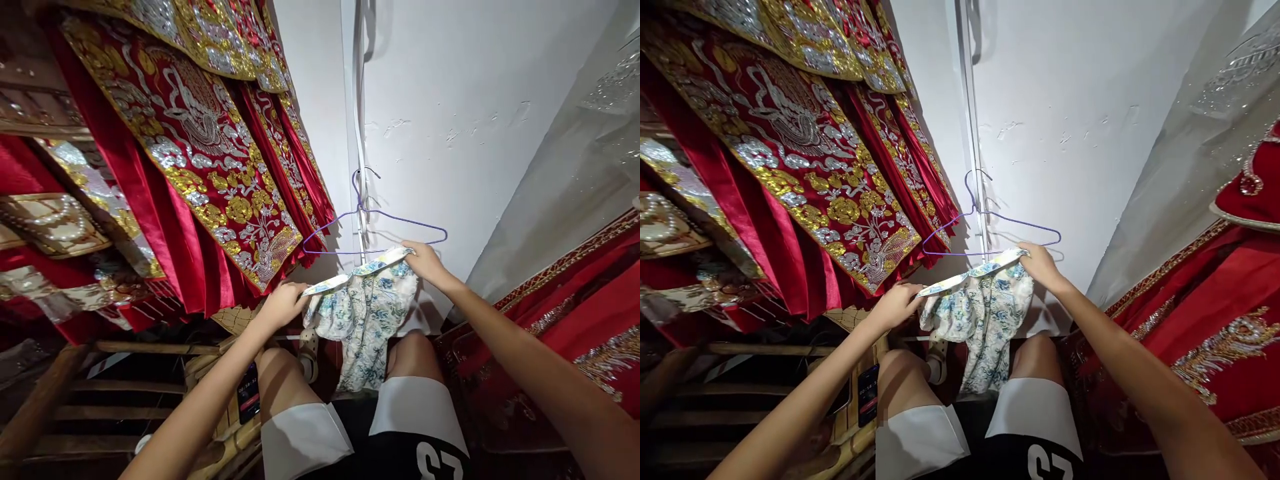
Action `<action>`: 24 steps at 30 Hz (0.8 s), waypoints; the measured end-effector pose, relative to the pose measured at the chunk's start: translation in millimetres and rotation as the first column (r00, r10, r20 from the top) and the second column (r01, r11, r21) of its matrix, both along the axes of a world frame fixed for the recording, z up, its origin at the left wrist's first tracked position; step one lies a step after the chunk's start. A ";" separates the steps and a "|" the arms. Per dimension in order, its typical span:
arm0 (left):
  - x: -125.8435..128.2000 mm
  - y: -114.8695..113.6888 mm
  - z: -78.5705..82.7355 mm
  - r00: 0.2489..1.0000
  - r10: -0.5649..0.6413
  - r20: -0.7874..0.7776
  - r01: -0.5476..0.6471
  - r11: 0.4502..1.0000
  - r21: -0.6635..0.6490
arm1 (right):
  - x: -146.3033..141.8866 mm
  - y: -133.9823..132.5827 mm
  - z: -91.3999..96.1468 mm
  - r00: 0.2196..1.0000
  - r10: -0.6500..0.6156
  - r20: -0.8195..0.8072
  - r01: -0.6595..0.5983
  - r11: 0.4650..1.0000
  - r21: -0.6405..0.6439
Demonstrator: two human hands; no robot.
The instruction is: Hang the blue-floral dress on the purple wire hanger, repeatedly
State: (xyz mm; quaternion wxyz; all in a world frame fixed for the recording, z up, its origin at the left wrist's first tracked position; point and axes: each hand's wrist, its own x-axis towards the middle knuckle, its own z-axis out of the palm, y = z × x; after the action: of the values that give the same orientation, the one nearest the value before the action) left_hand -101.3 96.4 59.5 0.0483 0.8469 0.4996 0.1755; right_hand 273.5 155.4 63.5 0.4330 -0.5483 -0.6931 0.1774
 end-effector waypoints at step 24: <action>44.6 61.4 73.6 0.711 0.025 0.703 -0.004 0.999 -0.032 | 53.3 -45.9 27.9 0.985 -0.101 -0.139 0.126 0.976 0.179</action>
State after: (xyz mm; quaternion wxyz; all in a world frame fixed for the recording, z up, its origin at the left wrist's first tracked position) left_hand -56.6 157.8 133.1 0.2450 0.7120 0.4527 0.4777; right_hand 326.8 109.4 91.4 0.5359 -0.5312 -0.6449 0.1212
